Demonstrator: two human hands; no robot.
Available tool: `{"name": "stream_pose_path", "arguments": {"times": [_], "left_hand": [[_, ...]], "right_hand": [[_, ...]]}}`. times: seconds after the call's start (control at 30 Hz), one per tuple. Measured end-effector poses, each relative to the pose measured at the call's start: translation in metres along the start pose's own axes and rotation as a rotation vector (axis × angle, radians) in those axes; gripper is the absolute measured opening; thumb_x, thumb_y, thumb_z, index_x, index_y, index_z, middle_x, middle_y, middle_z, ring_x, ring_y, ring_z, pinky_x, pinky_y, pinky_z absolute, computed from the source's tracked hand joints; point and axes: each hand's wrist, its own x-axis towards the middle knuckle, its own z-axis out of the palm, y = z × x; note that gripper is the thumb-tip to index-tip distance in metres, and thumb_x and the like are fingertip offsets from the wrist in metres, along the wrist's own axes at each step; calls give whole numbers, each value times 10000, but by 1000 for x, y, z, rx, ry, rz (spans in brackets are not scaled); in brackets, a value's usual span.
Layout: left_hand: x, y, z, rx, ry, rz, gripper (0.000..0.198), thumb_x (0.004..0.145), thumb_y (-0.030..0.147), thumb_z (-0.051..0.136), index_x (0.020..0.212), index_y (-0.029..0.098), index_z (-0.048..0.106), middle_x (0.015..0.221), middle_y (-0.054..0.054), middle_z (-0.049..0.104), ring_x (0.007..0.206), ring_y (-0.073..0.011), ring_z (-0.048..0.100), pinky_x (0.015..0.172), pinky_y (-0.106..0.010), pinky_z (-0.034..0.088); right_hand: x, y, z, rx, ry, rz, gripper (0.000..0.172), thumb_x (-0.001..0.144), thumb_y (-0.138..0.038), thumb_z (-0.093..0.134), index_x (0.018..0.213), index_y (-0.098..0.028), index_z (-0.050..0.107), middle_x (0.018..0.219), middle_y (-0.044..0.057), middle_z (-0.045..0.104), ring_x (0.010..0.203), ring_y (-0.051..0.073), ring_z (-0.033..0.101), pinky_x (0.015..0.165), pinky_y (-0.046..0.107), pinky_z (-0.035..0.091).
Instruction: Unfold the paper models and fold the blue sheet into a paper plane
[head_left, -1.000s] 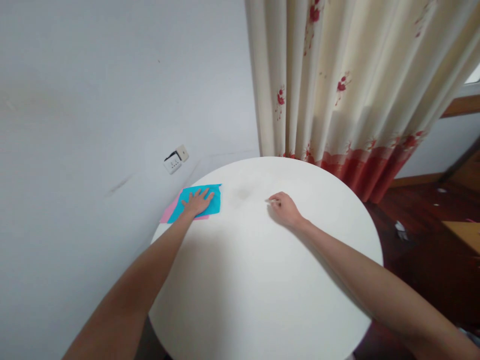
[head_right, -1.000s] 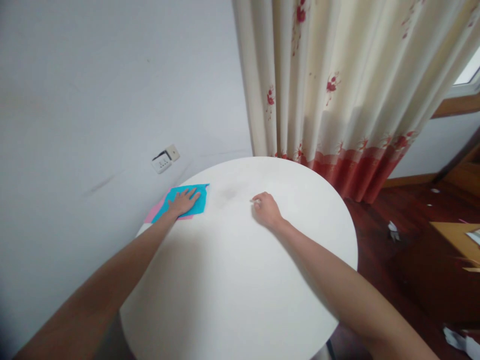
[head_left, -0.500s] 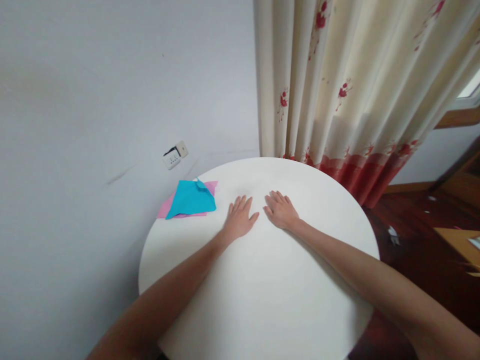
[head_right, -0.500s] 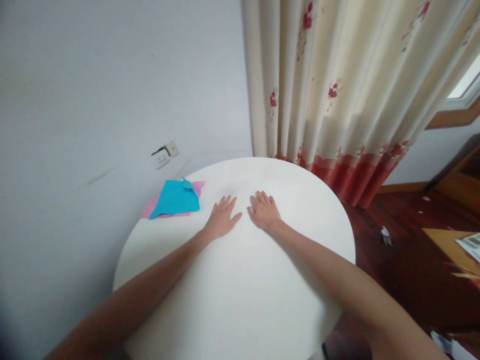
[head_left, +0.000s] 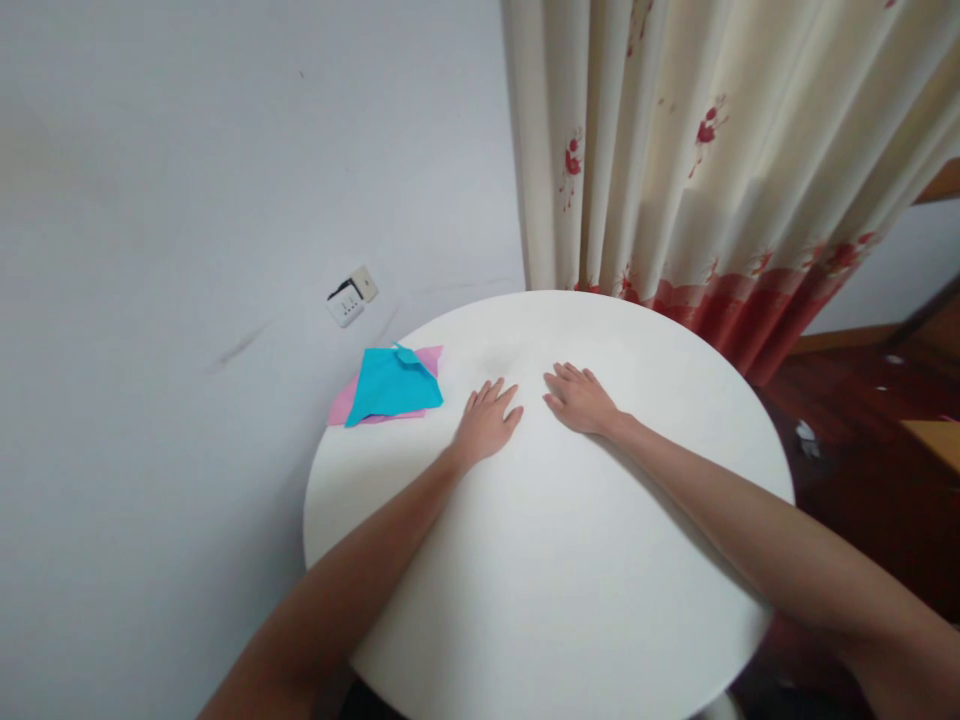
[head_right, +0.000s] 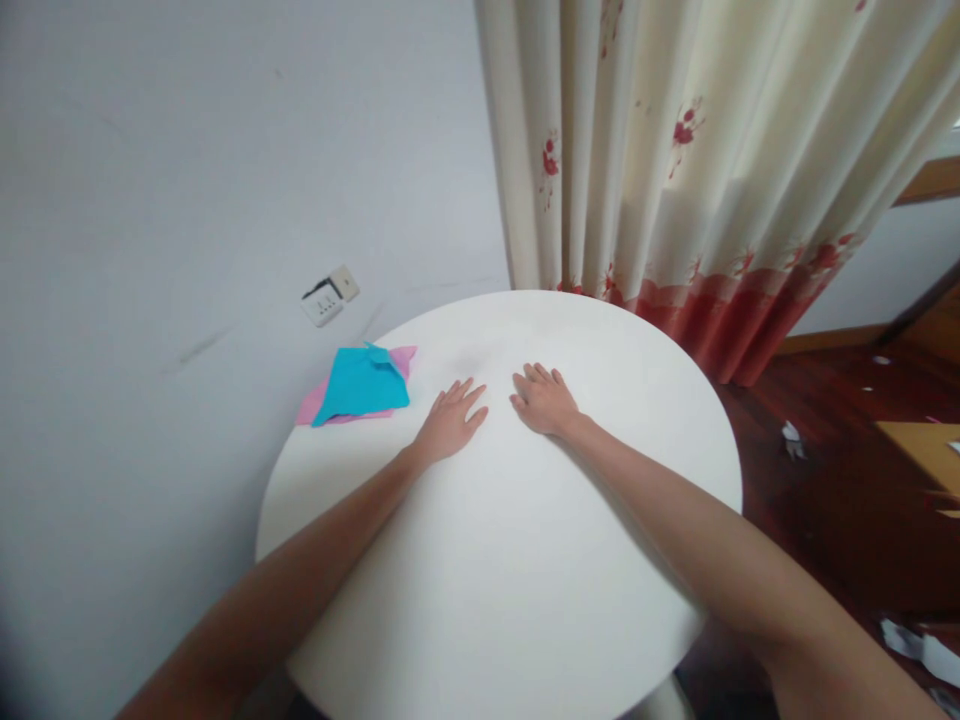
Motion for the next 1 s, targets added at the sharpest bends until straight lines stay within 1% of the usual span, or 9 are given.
{"name": "stream_pose_path", "arguments": {"times": [0.1, 0.17, 0.3, 0.4, 0.47, 0.6, 0.8, 0.9, 1.0], "left_hand": [[2, 0, -16, 49, 9, 46, 467, 942, 325, 558, 1379, 163, 593, 1542, -164, 447, 1456, -326, 369, 1228, -447, 213], [4, -2, -37, 131, 116, 45, 429, 944, 295, 547, 1335, 138, 625, 1505, -168, 487, 1417, -293, 424, 1217, -378, 250], [4, -20, -77, 353, 394, -215, 457, 966, 356, 521, 1379, 175, 593, 1455, -193, 497, 1410, -347, 393, 1171, -495, 295], [2, -38, -86, 368, 324, -448, 526, 1013, 470, 405, 1473, 235, 504, 1452, -215, 495, 1383, -397, 415, 1101, -560, 350], [3, -46, -84, 351, 227, -508, 554, 1029, 524, 322, 1487, 257, 483, 1424, -208, 533, 1356, -397, 453, 1078, -561, 366], [8, -49, -77, 406, 155, -486, 565, 1037, 528, 278, 1402, 206, 564, 1317, -197, 629, 1247, -377, 561, 1022, -513, 415], [10, -38, -83, 472, 188, -401, 539, 1036, 451, 327, 1097, 60, 693, 1083, -243, 706, 1048, -366, 660, 895, -423, 476], [7, -27, -88, 427, 244, -325, 487, 1036, 404, 351, 1115, 65, 691, 1087, -219, 712, 1039, -324, 665, 895, -372, 476], [4, -17, -88, 413, 259, -231, 472, 1034, 376, 366, 1222, 62, 664, 1167, -202, 695, 1122, -301, 629, 984, -362, 441]], "right_hand": [[-1, 4, -3, 4, -18, -10, 485, 1002, -350, 433, 1434, -150, 521, 1599, 186, 367, 1489, 361, 299, 1177, 566, 234], [-3, 8, -5, 3, -36, -34, 484, 1004, -351, 423, 1434, -155, 525, 1594, 176, 380, 1484, 353, 315, 1178, 556, 250], [-5, 15, -7, -3, -59, -89, 505, 1000, -368, 420, 1441, -140, 517, 1581, 179, 402, 1480, 332, 333, 1183, 528, 280], [-4, 18, -7, -12, -55, -102, 512, 994, -374, 426, 1431, -127, 528, 1571, 185, 414, 1473, 330, 350, 1183, 521, 295], [-3, 18, -6, -16, -51, -98, 513, 994, -379, 424, 1429, -130, 532, 1571, 182, 416, 1471, 329, 354, 1183, 523, 299], [-2, 20, -5, -19, -64, -85, 537, 998, -393, 416, 1459, -132, 500, 1588, 178, 389, 1483, 326, 334, 1187, 531, 292], [-2, 21, -4, -13, -61, -79, 544, 996, -395, 423, 1466, -130, 496, 1590, 173, 388, 1483, 317, 336, 1195, 509, 283], [-2, 21, -5, -12, -63, -75, 536, 994, -395, 431, 1460, -141, 503, 1586, 170, 396, 1482, 315, 339, 1194, 513, 284], [-2, 22, -4, -6, -64, -85, 530, 995, -397, 432, 1458, -149, 503, 1585, 170, 397, 1482, 316, 340, 1192, 525, 285]]}}
